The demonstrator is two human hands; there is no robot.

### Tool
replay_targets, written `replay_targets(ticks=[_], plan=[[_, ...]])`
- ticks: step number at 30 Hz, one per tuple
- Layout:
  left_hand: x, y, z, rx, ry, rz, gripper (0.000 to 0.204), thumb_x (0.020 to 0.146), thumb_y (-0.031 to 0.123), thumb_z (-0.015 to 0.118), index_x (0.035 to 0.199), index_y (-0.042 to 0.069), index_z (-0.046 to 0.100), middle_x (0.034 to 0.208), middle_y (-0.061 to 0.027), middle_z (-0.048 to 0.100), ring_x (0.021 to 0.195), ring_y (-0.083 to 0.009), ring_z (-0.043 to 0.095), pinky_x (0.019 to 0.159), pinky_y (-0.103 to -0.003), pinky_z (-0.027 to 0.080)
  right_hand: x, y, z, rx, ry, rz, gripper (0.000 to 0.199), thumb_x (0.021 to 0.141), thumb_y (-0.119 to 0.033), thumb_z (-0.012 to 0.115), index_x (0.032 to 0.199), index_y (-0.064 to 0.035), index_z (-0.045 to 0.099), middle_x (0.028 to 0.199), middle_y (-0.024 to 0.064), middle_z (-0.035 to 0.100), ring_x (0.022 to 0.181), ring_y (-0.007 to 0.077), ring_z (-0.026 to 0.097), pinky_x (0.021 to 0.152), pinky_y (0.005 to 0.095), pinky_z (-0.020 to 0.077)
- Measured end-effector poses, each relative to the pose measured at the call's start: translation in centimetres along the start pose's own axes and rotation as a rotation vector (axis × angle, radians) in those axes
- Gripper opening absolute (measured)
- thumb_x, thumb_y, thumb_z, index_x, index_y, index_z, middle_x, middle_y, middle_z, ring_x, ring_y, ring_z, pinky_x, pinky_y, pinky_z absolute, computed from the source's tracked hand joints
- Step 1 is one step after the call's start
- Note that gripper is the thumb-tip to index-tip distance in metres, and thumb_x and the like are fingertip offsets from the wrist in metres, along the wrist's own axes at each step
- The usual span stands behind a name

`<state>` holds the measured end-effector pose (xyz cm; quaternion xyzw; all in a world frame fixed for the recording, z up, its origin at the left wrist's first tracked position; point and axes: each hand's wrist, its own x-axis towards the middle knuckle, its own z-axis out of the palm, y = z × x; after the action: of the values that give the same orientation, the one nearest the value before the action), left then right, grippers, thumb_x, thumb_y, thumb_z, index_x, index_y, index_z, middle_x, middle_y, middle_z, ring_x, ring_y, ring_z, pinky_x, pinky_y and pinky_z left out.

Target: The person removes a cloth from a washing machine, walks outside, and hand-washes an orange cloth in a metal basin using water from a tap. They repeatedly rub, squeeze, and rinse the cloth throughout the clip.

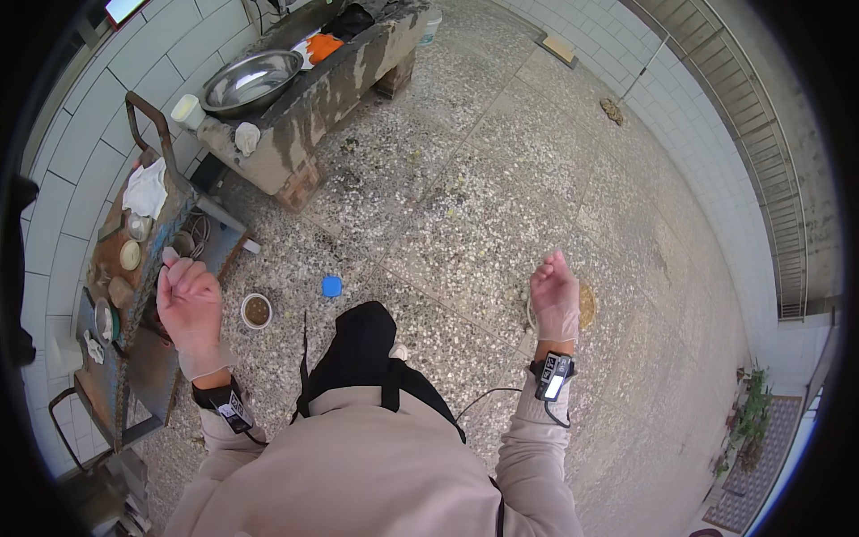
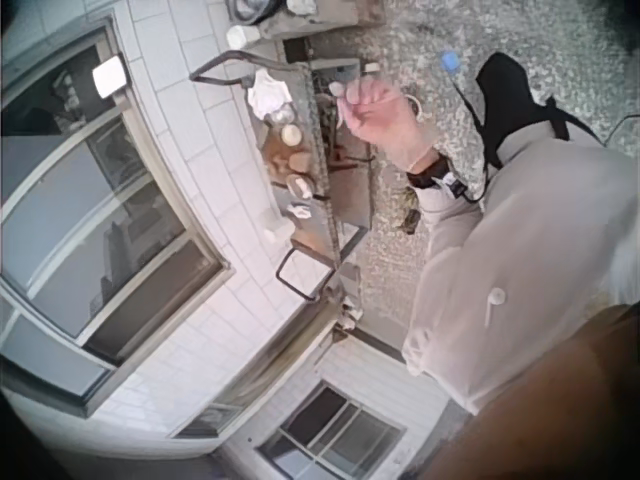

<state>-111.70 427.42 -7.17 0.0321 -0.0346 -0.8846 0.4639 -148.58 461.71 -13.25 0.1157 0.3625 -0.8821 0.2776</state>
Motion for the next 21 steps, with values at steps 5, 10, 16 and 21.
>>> replay_targets(ticks=[5,10,16,21], plan=[[10.8,-1.4,-1.1,0.073,-0.012,0.196,0.015,0.088,0.01,0.042,0.098,0.001,0.049,0.071,-0.0007,0.043,0.063,-0.0112,0.038,0.059,-0.024,0.034,16.8,3.6,13.1,0.002,-0.181,0.205,0.016,0.082,0.0,0.051,0.097,-0.0029,0.047,0.079,0.0057,0.054,0.064,0.0122,0.051,0.059,0.0223,0.0452],[24.9,-7.4,-1.1,0.009,0.056,0.138,0.016,0.088,0.01,0.042,0.099,0.001,0.049,0.073,-0.0011,0.045,0.062,-0.0108,0.038,0.058,-0.024,0.034,29.8,4.0,17.5,-0.022,-0.203,0.375,0.019,0.081,-0.001,0.053,0.099,-0.0034,0.049,0.081,0.0049,0.055,0.065,0.0122,0.052,0.06,0.0234,0.0462],[41.6,-14.3,2.8,-0.003,0.02,0.054,0.015,0.087,0.011,0.045,0.097,0.002,0.051,0.07,-0.0002,0.043,0.061,-0.0106,0.037,0.057,-0.024,0.033,44.7,-2.6,24.8,-0.089,-0.297,0.248,0.01,0.086,-0.005,0.05,0.096,-0.0054,0.05,0.08,0.0036,0.055,0.065,0.0109,0.052,0.06,0.0226,0.0462],[52.9,-17.3,0.3,-0.051,0.123,0.172,0.012,0.085,0.01,0.047,0.094,0.003,0.052,0.069,-0.0002,0.044,0.061,-0.0112,0.039,0.055,-0.024,0.034,60.2,1.1,36.0,-0.308,-0.401,0.376,0.011,0.084,-0.004,0.05,0.094,-0.0029,0.05,0.08,0.0042,0.055,0.062,0.0104,0.051,0.06,0.0205,0.0458]])
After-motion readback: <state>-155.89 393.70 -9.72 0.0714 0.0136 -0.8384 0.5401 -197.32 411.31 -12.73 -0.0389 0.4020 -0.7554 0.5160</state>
